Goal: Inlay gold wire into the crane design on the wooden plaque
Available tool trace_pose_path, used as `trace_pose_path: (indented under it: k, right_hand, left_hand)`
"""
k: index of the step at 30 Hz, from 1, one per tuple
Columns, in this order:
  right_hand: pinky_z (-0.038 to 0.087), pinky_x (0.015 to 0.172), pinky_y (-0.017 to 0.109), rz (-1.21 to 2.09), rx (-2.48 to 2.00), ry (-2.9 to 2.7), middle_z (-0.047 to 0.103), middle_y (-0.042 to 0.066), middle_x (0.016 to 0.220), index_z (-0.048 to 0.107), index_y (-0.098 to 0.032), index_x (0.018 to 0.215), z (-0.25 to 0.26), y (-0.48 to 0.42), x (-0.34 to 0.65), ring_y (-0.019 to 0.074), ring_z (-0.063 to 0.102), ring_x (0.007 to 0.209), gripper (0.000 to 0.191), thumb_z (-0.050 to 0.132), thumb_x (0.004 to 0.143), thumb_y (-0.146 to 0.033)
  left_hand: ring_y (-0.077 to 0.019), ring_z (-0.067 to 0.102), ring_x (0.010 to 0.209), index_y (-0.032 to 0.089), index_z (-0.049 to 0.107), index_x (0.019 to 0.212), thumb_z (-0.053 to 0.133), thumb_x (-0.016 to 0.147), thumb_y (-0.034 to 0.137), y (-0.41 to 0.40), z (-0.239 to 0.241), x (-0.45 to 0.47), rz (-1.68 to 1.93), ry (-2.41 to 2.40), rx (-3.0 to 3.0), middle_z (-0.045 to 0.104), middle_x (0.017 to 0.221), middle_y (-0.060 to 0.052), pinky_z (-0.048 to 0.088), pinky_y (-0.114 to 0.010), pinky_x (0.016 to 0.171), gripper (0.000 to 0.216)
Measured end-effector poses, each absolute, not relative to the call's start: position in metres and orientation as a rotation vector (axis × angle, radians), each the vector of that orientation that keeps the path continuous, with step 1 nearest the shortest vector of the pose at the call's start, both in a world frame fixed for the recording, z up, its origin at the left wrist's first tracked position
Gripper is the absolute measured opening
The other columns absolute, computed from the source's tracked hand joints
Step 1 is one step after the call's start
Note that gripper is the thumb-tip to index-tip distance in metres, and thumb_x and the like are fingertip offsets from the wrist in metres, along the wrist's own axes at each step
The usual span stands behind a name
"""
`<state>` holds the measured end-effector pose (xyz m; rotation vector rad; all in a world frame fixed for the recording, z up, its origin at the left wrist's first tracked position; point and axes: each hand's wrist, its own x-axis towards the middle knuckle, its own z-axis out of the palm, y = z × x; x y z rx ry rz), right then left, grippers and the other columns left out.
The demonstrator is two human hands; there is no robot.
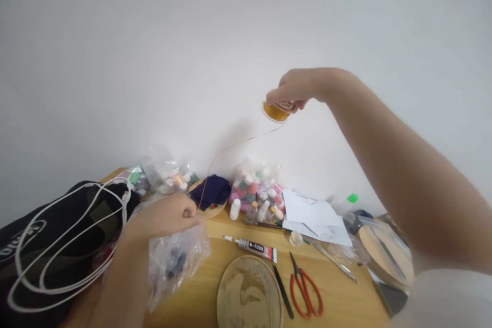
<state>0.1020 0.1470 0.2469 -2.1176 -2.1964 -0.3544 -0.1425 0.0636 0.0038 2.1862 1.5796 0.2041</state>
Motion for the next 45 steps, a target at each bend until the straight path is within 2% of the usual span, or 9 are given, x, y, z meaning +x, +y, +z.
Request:
trace_pose_path:
  k: [2, 5, 11, 16, 24, 28, 34, 38, 45]
  right_hand:
    - [0.046, 0.067, 0.036, -0.271, -2.125, -2.270, 0.071, 0.008, 0.087, 0.066, -0.021, 0.100, 0.245, 0.147, 0.097, 0.0195, 0.062, 0.073, 0.041, 0.059, 0.080, -0.055]
    - [0.048, 0.064, 0.036, -0.278, -2.081, -2.342, 0.070, 0.007, 0.090, 0.065, -0.023, 0.100, 0.240, 0.146, 0.089, 0.0220, 0.063, 0.073, 0.043, 0.064, 0.074, -0.057]
    - [0.049, 0.064, 0.036, -0.387, -1.907, -2.533, 0.070, 0.007, 0.100, 0.068, -0.024, 0.099, 0.224, 0.135, 0.064, 0.0272, 0.066, 0.086, 0.041, 0.067, 0.072, -0.054]
    - [0.049, 0.069, 0.035, -0.358, -1.670, -2.656, 0.068, 0.007, 0.109, 0.067, -0.023, 0.107, 0.216, 0.125, 0.044, 0.0278, 0.066, 0.094, 0.044, 0.072, 0.070, -0.047]
    - [0.047, 0.070, 0.027, 0.129, -0.997, -2.923, 0.065, 0.002, 0.093, 0.064, -0.018, 0.100, 0.201, 0.115, 0.015, 0.0180, 0.064, 0.087, 0.030, 0.074, 0.074, -0.030]
    - [0.044, 0.064, 0.022, 0.431, -0.792, -2.934, 0.063, 0.000, 0.087, 0.060, -0.016, 0.096, 0.191, 0.111, 0.002, 0.0124, 0.061, 0.078, 0.024, 0.072, 0.077, -0.024]
    - [0.043, 0.061, 0.020, 0.618, -0.715, -2.929, 0.061, -0.002, 0.084, 0.057, -0.017, 0.087, 0.181, 0.101, -0.012, 0.0101, 0.058, 0.075, 0.018, 0.071, 0.077, -0.020]
    - [0.044, 0.061, 0.020, 0.676, -0.696, -2.907, 0.061, -0.002, 0.083, 0.055, -0.017, 0.085, 0.178, 0.102, -0.015, 0.0100, 0.058, 0.074, 0.019, 0.072, 0.077, -0.019]
    - [0.043, 0.058, 0.020, 0.548, -0.751, -2.830, 0.063, -0.001, 0.086, 0.055, -0.018, 0.085, 0.184, 0.107, -0.014, 0.0094, 0.058, 0.072, 0.018, 0.071, 0.077, -0.020]
  left_hand:
    - [-0.0106, 0.031, 0.052, 0.018, 0.028, 0.050, 0.056, 0.077, 0.038, 0.063, 0.004, -0.142, 0.204, 1.543, 2.193, 0.030, 0.052, 0.004, 0.017, -0.028, 0.054, 0.044]
    - [-0.0122, 0.039, 0.055, 0.018, 0.036, 0.051, 0.053, 0.081, 0.047, 0.063, 0.005, -0.142, 0.353, 1.549, 2.177, 0.041, 0.054, 0.002, 0.021, -0.028, 0.056, 0.045]
    - [-0.0143, 0.048, 0.057, 0.019, 0.055, 0.058, 0.047, 0.087, 0.051, 0.066, 0.001, -0.146, 1.133, 1.521, 1.967, 0.054, 0.055, 0.001, 0.031, -0.027, 0.058, 0.044]
    - [-0.0172, 0.063, 0.068, 0.018, 0.072, 0.075, 0.060, 0.080, 0.048, 0.072, -0.005, -0.145, 1.504, 1.358, 1.637, 0.072, 0.074, -0.003, 0.045, -0.026, 0.063, 0.032]
    - [-0.0206, 0.072, 0.089, 0.017, 0.075, 0.096, 0.074, 0.076, 0.048, 0.070, -0.002, -0.129, 1.577, 1.041, 1.391, 0.078, 0.097, -0.008, 0.055, -0.028, 0.081, 0.037]
    - [-0.0223, 0.074, 0.092, 0.015, 0.075, 0.091, 0.077, 0.074, 0.050, 0.067, 0.002, -0.122, 1.583, 0.860, 1.247, 0.078, 0.098, -0.010, 0.057, -0.029, 0.081, 0.039]
    - [-0.0171, 0.075, 0.080, 0.019, 0.076, 0.092, 0.082, 0.073, 0.036, 0.063, 0.004, -0.118, 1.599, 0.658, 1.103, 0.079, 0.088, -0.004, 0.057, -0.025, 0.074, 0.027]
    - [-0.0163, 0.073, 0.069, 0.017, 0.074, 0.082, 0.082, 0.072, 0.035, 0.063, 0.004, -0.117, 1.632, 0.655, 1.085, 0.077, 0.076, -0.003, 0.058, -0.026, 0.069, 0.022]
    - [-0.0157, 0.071, 0.060, 0.016, 0.071, 0.079, 0.080, 0.071, 0.032, 0.062, 0.005, -0.118, 1.507, 0.736, 1.093, 0.074, 0.066, -0.002, 0.057, -0.025, 0.062, 0.020]
